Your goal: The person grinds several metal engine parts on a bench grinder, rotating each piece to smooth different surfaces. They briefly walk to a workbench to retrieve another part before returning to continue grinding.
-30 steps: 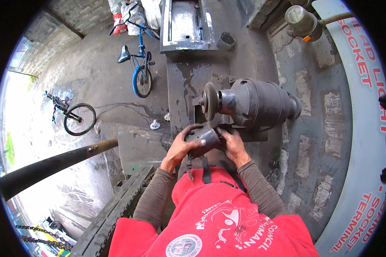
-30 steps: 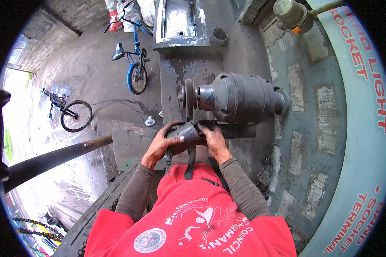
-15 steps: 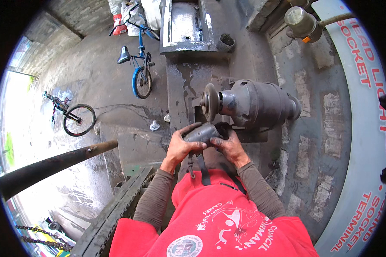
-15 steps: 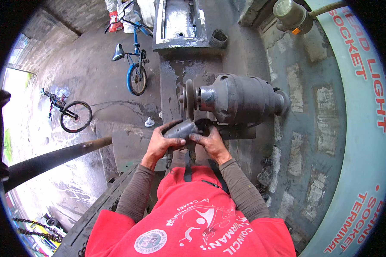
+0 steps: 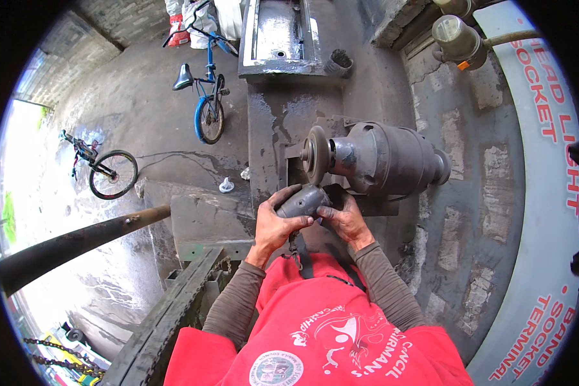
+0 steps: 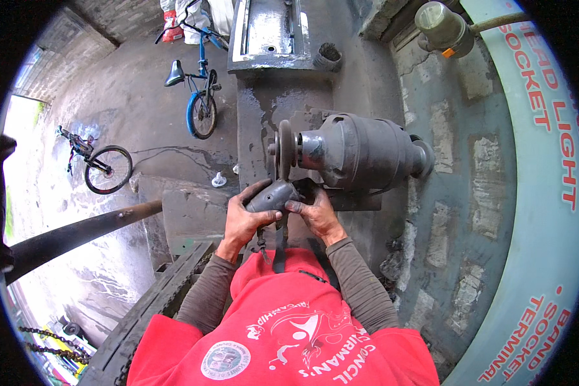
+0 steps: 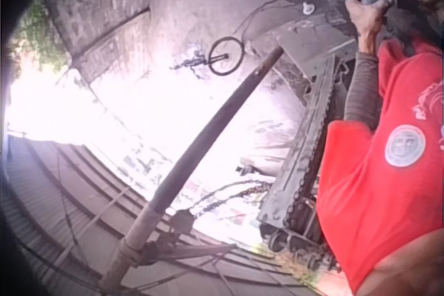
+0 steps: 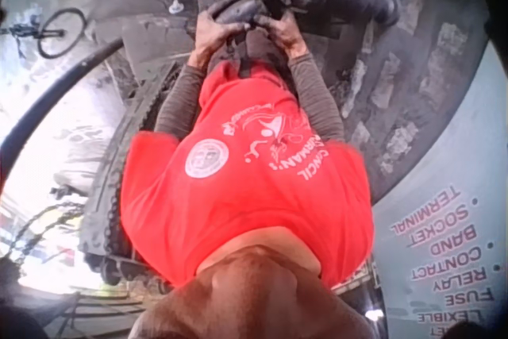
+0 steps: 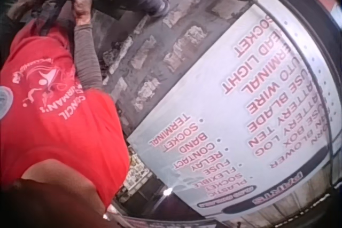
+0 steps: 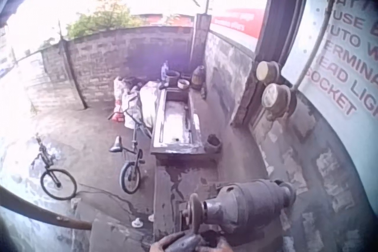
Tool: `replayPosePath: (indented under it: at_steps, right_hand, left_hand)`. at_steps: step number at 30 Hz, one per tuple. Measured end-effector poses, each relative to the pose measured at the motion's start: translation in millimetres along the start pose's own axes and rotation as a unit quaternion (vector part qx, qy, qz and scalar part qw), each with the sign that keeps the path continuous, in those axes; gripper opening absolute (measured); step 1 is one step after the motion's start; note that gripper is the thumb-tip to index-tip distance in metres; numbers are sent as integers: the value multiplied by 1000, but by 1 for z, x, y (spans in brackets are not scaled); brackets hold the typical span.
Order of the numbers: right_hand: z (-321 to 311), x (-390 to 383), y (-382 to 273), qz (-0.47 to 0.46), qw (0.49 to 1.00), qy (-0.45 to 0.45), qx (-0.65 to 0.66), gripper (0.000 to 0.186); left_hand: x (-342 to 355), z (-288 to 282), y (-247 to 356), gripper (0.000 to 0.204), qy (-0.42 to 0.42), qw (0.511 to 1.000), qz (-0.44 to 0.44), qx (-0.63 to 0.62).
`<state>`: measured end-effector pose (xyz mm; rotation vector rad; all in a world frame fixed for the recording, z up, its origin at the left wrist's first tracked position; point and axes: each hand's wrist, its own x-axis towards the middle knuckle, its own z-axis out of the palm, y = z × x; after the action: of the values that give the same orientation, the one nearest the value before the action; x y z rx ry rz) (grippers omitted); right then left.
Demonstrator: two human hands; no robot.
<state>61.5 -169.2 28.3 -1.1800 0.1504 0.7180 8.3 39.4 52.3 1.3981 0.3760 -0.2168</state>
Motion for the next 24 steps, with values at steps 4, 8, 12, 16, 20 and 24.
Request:
replayPosePath:
  at_steps: [4,8,12,16,20,24]
  right_hand:
    - [-2,-4,-4,-41,998,-41,26,56]
    - [-2,-10,-11,-47,998,-34,33,52]
    - [2,-12,-15,3,1000,21,17,49]
    - [17,-5,-7,-2,997,71,-36,49]
    - [25,-2,-4,6,997,78,13,50]
    - [22,-1,-6,17,998,49,24,51]
  left_hand:
    - [-4,3,-6,83,13,994,85,64]
    - [-5,8,-7,80,22,996,81,42]
    - [5,8,-5,73,52,999,10,6]
    - [20,-6,-4,68,23,988,-114,-103]
    - [33,-21,0,71,-16,994,-106,-12]
    - [28,-18,6,70,3,993,-112,-36]
